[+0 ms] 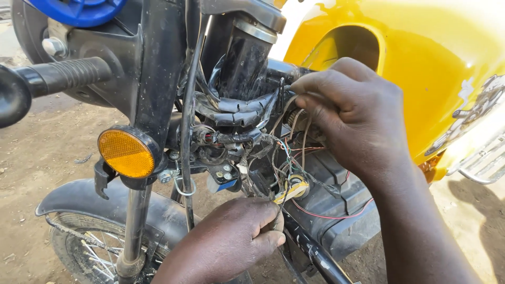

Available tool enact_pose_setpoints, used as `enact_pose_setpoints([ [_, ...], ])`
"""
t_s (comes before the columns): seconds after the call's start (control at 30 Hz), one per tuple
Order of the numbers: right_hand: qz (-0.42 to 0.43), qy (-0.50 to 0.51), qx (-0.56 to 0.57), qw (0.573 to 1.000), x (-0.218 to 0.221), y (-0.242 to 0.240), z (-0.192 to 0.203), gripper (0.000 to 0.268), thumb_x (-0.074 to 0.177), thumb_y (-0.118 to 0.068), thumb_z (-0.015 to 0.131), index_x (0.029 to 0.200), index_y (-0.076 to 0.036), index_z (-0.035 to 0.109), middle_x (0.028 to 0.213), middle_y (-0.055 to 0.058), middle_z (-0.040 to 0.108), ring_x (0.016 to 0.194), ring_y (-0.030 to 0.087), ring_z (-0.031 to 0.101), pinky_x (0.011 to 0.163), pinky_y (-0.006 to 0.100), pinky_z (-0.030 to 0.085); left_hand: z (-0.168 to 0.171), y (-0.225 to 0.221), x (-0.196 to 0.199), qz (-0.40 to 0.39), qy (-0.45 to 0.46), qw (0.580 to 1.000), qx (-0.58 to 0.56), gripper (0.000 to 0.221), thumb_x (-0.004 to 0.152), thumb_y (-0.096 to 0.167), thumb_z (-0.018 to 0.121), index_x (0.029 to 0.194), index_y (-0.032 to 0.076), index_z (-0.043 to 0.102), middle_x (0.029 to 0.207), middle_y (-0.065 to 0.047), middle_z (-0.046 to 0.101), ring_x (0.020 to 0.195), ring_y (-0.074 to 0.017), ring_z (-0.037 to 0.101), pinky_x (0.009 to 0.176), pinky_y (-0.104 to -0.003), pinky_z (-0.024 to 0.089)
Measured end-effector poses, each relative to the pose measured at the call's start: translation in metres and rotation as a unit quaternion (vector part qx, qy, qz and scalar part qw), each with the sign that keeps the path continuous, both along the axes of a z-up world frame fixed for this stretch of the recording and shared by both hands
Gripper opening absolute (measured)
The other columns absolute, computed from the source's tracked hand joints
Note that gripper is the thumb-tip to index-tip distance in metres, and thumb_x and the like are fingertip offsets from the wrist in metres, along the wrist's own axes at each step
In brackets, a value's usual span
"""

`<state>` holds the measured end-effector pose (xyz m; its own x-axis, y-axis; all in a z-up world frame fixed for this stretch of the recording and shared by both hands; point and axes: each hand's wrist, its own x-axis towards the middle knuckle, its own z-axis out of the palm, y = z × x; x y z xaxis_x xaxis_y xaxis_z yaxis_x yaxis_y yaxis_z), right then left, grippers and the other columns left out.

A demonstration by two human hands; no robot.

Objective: Connecting and organizing electrical wiring terminals on a motorcycle's front harness

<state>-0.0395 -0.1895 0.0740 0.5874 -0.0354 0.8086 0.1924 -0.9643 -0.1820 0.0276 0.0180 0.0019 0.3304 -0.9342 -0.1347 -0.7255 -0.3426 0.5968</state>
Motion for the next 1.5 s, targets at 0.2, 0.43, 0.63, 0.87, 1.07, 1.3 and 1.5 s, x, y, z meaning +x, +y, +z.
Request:
enact_pose_setpoints([
  [0.2,0.063,-0.079,0.029,0.994,0.013,-0.001,-0.010,0.010,0.106,-0.011,0.069,0.109,-0.002,0.071,0.103,0.011,0.058,0.096,0.023,0.060,0.087,0.033,0.047,-0.002,0.001,0.004,-0.003,-0.004,1.000,-0.008,0.019,0.091,0.030,0.066,0.080,0.021,0.055,0.084,0.003,0.065,0.079,-0.0182,0.061,0.067,-0.038,0.043],
  [0.43,0.127,-0.082,0.011,0.989,0.026,-0.002,-0.009,0.018,0.106,-0.015,0.066,0.108,0.003,0.069,0.102,0.015,0.058,0.096,0.026,0.060,0.088,0.035,0.049,-0.012,0.002,0.010,-0.022,-0.031,0.999,-0.026,0.020,0.091,0.035,0.065,0.082,0.020,0.056,0.086,0.000,0.068,0.085,-0.0240,0.063,0.071,-0.042,0.044],
  [0.63,0.114,-0.059,0.019,0.991,0.032,-0.001,-0.007,0.024,0.110,-0.024,0.059,0.105,-0.001,0.063,0.101,0.011,0.058,0.093,0.024,0.058,0.084,0.034,0.045,-0.007,0.001,0.010,-0.018,-0.019,1.000,-0.016,0.021,0.092,0.034,0.066,0.080,0.020,0.055,0.083,0.000,0.067,0.080,-0.0228,0.063,0.067,-0.041,0.044],
  [0.87,0.111,-0.053,0.193,0.974,0.036,0.013,-0.004,0.020,0.104,-0.023,0.066,0.101,-0.004,0.071,0.098,0.005,0.064,0.095,0.014,0.058,0.087,0.028,0.046,-0.019,0.000,0.012,-0.035,-0.027,0.997,-0.055,0.022,0.093,0.033,0.069,0.082,0.019,0.056,0.083,0.001,0.066,0.080,-0.0222,0.063,0.068,-0.039,0.045],
  [1.07,0.093,-0.082,0.141,0.982,0.038,0.008,-0.007,0.006,0.105,-0.008,0.071,0.104,-0.014,0.070,0.101,0.002,0.046,0.101,0.018,0.050,0.092,0.030,0.041,-0.013,0.000,0.009,-0.024,-0.014,0.998,-0.048,0.021,0.092,0.034,0.068,0.082,0.020,0.057,0.085,0.001,0.067,0.081,-0.0210,0.064,0.067,-0.039,0.045],
  [1.3,0.009,0.084,0.093,0.992,0.011,-0.007,0.011,0.018,0.084,0.000,0.063,0.093,-0.011,0.073,0.095,0.000,0.060,0.092,0.014,0.059,0.084,0.028,0.044,-0.006,0.002,0.004,-0.003,-0.018,1.000,-0.008,0.018,0.090,0.031,0.067,0.080,0.021,0.056,0.085,0.002,0.066,0.082,-0.0202,0.063,0.069,-0.039,0.044],
  [1.5,-0.070,0.151,0.064,0.984,-0.034,-0.018,0.033,0.027,0.089,-0.010,0.070,0.116,-0.014,0.076,0.106,-0.001,0.069,0.094,0.014,0.062,0.087,0.030,0.045,0.014,0.006,-0.002,0.033,0.026,0.999,-0.023,0.014,0.084,0.031,0.067,0.073,0.022,0.065,0.075,0.005,0.067,0.070,-0.0132,0.061,0.064,-0.035,0.043],
])
